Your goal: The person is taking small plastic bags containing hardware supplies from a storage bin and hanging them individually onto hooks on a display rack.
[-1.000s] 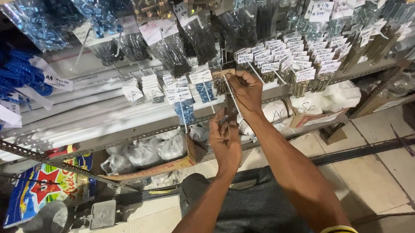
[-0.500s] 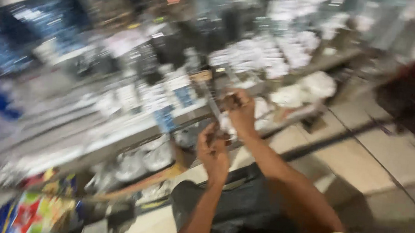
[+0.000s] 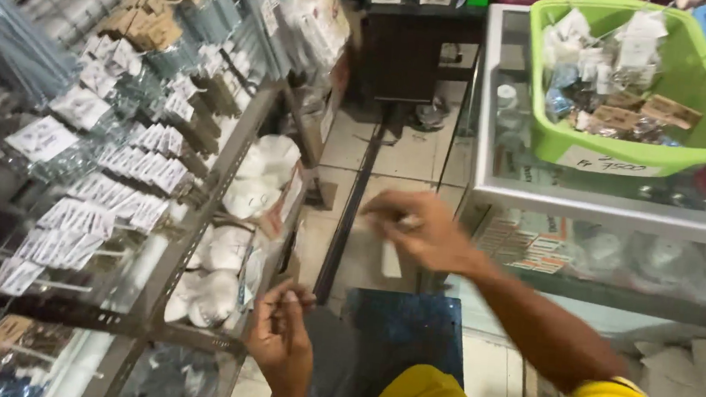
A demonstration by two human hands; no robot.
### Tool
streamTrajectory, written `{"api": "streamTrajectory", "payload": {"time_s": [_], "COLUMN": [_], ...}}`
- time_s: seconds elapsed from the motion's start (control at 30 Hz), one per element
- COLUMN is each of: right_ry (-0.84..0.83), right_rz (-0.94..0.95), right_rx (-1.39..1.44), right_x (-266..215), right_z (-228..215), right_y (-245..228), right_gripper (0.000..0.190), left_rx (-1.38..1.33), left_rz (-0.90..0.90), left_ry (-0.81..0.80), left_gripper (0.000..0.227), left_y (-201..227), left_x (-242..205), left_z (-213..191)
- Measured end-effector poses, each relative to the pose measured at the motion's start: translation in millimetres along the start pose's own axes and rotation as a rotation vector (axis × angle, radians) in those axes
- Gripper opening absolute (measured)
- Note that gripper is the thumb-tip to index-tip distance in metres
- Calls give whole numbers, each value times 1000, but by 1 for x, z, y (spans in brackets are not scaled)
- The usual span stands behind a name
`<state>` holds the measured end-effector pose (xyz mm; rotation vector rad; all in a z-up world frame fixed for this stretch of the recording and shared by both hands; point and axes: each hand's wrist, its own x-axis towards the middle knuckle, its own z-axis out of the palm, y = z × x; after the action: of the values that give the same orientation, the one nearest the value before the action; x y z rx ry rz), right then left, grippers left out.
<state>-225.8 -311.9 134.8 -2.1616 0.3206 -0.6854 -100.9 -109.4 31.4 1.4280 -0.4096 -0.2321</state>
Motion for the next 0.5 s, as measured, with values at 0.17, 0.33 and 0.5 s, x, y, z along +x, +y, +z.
{"api": "streamTrajectory", "payload": {"time_s": [0.17,0.33,0.5], "right_ry": [301,346,38], "right_rz": [-293,130,898], "right_rx": [-308,-1108,-1312], "right_x": [-25,-36,-23], "right_z": [-130,-264,-320], "right_y": [9,62,128], "right_gripper": [39,15,33], "left_rx": [81,102,225], "left_rz": [108,135,299], "left_ry": [-208,-291,-384], "left_gripper": [20,18,20], "left_y": [18,29,54], "left_x": [-6,-12,-12], "left_z": [12,14,14]}}
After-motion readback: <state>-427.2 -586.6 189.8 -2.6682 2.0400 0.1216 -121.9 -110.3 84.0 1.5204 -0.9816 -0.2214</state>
